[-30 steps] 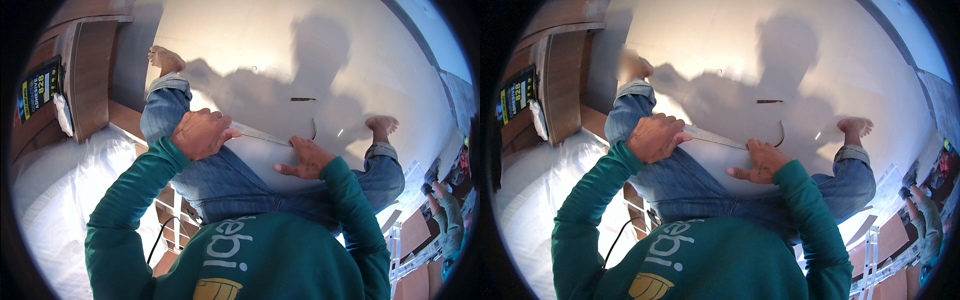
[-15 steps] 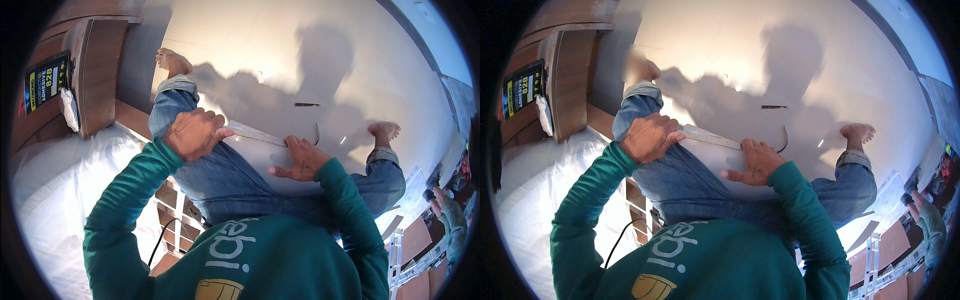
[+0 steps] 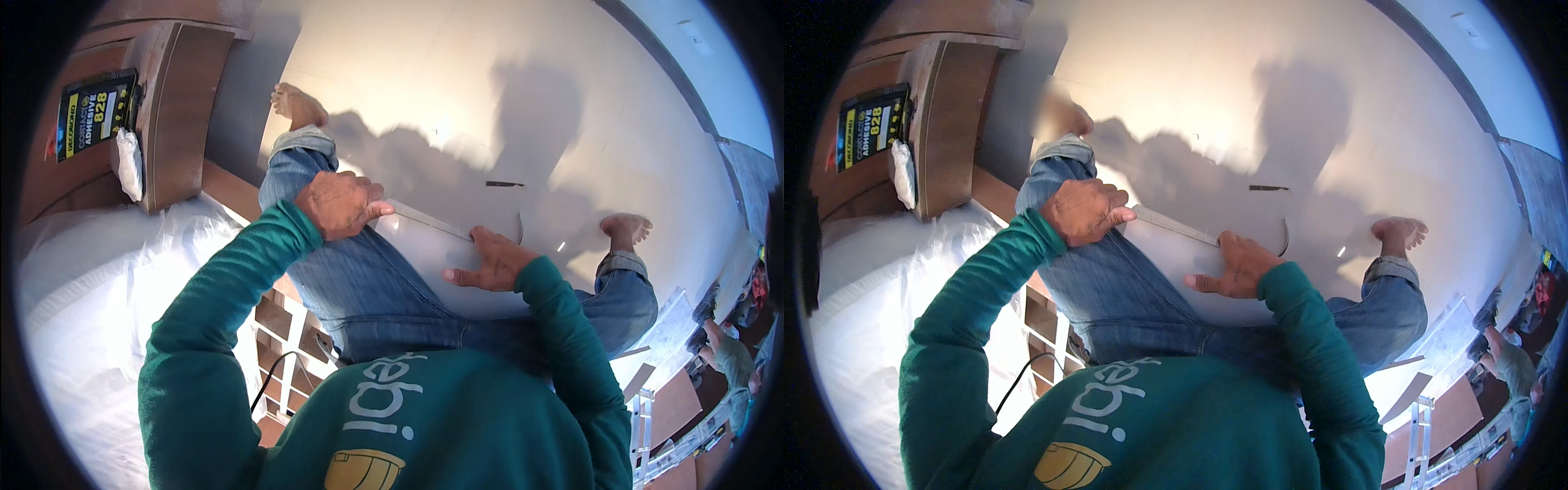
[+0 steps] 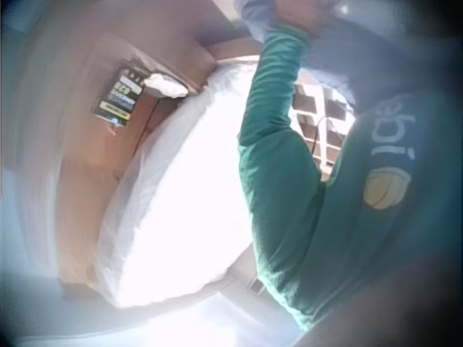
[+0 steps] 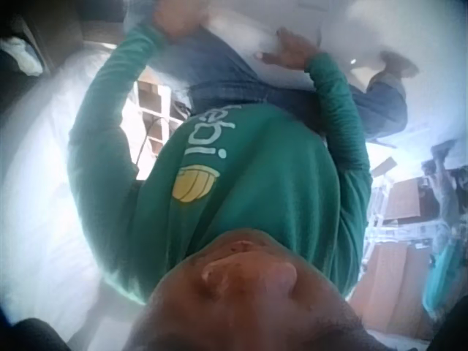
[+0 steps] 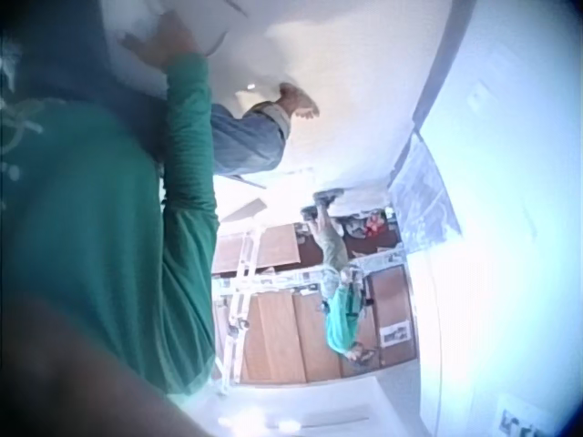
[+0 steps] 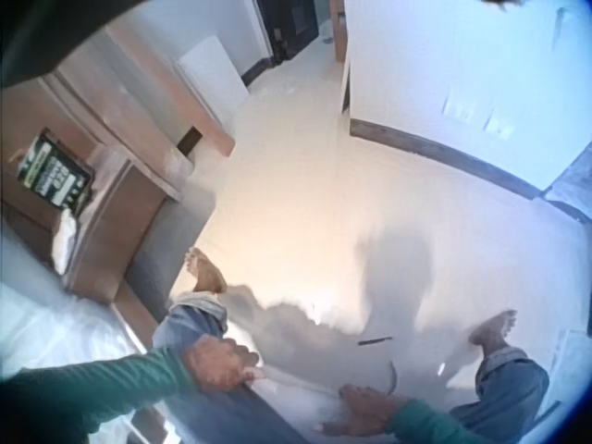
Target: The person sits on the floor and uses a metal ruler and a utility knife to cut a white board. They repeatedly measure and mark the board, then score and snap it along the marked lines to separate pieces.
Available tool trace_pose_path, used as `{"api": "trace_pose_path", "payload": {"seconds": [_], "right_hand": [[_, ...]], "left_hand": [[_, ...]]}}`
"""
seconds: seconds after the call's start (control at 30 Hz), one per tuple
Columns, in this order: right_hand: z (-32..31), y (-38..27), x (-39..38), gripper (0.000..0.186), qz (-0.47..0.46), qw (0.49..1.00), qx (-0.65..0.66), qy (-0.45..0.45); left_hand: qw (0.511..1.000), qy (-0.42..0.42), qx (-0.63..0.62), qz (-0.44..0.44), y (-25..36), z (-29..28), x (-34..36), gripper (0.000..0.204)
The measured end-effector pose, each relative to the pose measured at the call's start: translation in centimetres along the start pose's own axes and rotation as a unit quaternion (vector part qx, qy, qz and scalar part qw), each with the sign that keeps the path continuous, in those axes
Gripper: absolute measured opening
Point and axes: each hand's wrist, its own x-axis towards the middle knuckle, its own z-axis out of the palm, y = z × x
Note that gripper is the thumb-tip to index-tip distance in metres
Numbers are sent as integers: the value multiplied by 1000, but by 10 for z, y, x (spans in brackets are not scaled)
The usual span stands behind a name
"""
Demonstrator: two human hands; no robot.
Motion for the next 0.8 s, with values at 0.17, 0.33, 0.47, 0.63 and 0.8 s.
{"api": "trace_pose_path", "payload": {"seconds": [0.17,0.33,0.47,0.63,0.8], "right_hand": [[1,0,4,117,-6,1000,-6,0],[1,7,11,108,2,1000,1,-7],[2,11,15,102,8,1000,30,-3],[0,1,13,105,8,1000,16,-9],[4,3,7,113,-38,999,-27,18]], "left_hand": [[999,39,14,-6,9,-5,-9,70],[1000,-14,5,-23,10,-10,-2,59],[1000,4,-4,-8,0,-2,9,56],[1000,2,-12,-23,2,3,1,48],[999,39,11,-18,16,-14,-17,39]]}}
